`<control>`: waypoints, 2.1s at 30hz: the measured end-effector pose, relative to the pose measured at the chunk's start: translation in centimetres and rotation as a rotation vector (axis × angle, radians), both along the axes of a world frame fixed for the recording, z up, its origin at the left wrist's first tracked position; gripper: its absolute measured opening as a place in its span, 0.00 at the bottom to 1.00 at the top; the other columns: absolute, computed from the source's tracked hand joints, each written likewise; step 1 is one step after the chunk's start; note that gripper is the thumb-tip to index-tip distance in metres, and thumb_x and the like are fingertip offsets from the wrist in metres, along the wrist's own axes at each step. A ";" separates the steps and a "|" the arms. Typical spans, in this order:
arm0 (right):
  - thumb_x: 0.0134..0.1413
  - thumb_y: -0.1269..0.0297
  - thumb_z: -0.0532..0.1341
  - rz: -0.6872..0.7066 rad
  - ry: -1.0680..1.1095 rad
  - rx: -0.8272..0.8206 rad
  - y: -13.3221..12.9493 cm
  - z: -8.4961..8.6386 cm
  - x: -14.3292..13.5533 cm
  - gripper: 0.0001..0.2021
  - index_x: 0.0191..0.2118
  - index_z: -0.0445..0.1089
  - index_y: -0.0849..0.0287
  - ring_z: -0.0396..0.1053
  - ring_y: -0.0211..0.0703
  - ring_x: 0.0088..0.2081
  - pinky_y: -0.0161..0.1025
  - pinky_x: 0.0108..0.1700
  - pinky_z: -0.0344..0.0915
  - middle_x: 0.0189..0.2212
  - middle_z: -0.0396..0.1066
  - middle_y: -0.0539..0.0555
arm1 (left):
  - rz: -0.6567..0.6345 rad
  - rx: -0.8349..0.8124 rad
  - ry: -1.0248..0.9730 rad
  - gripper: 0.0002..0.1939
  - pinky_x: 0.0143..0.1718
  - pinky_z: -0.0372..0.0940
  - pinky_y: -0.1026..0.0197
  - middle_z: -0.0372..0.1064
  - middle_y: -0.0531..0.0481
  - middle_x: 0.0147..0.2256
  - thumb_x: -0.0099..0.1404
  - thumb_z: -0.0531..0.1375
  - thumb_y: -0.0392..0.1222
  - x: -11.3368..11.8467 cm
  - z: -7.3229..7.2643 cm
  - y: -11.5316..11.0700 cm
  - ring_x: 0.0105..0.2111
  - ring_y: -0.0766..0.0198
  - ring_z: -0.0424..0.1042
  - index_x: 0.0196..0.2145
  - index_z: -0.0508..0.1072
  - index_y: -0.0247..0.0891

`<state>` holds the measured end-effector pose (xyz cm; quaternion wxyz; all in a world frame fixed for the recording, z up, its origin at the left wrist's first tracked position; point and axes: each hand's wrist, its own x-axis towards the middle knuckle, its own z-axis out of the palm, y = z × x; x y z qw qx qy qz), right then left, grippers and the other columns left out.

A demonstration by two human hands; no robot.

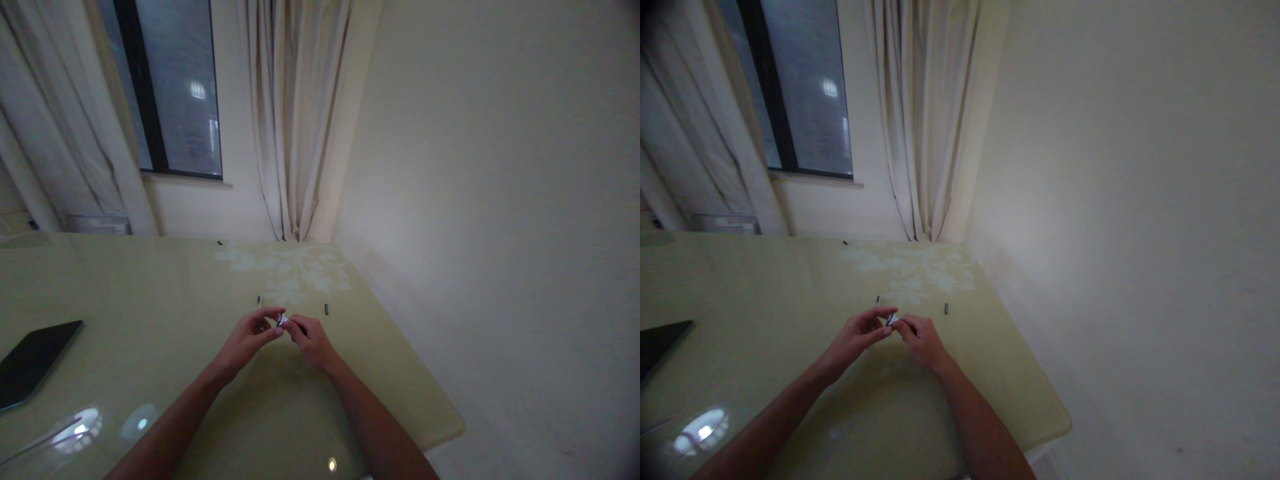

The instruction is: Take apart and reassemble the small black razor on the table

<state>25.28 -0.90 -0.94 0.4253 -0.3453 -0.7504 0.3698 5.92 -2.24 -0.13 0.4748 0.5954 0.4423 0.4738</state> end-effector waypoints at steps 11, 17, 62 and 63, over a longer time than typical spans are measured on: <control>0.69 0.49 0.56 0.010 0.008 -0.011 0.0 0.3 0.2 0.21 0.31 0.71 0.60 0.54 0.36 0.25 0.35 0.30 0.50 0.22 0.58 0.46 | -0.007 -0.009 -0.017 0.31 0.29 0.56 0.64 0.64 0.56 0.26 0.53 0.73 0.53 0.1 -0.5 0.2 0.26 0.67 0.61 0.53 0.78 0.39; 0.68 0.47 0.56 -0.010 0.049 -0.036 0.1 0.1 0.0 0.23 0.26 0.65 0.59 0.53 0.35 0.25 0.35 0.29 0.50 0.21 0.56 0.46 | 0.005 0.016 0.007 0.29 0.30 0.55 0.64 0.62 0.56 0.26 0.56 0.70 0.55 0.1 -0.1 0.0 0.27 0.67 0.61 0.51 0.79 0.38; 0.67 0.49 0.60 0.025 -0.211 0.185 -0.6 1.0 0.9 0.18 0.35 0.74 0.59 0.60 0.37 0.27 0.34 0.32 0.54 0.26 0.66 0.48 | -0.208 -0.072 -0.190 0.31 0.46 0.70 0.56 0.78 0.48 0.41 0.55 0.74 0.43 -1.3 0.5 -0.2 0.41 0.59 0.76 0.57 0.77 0.45; 0.67 0.50 0.59 0.036 -0.202 0.177 -0.6 1.0 0.9 0.18 0.33 0.72 0.59 0.59 0.36 0.27 0.34 0.32 0.53 0.25 0.63 0.48 | -0.230 -0.076 -0.186 0.32 0.46 0.70 0.57 0.78 0.48 0.42 0.55 0.74 0.42 -1.4 0.6 -0.3 0.41 0.59 0.76 0.58 0.76 0.46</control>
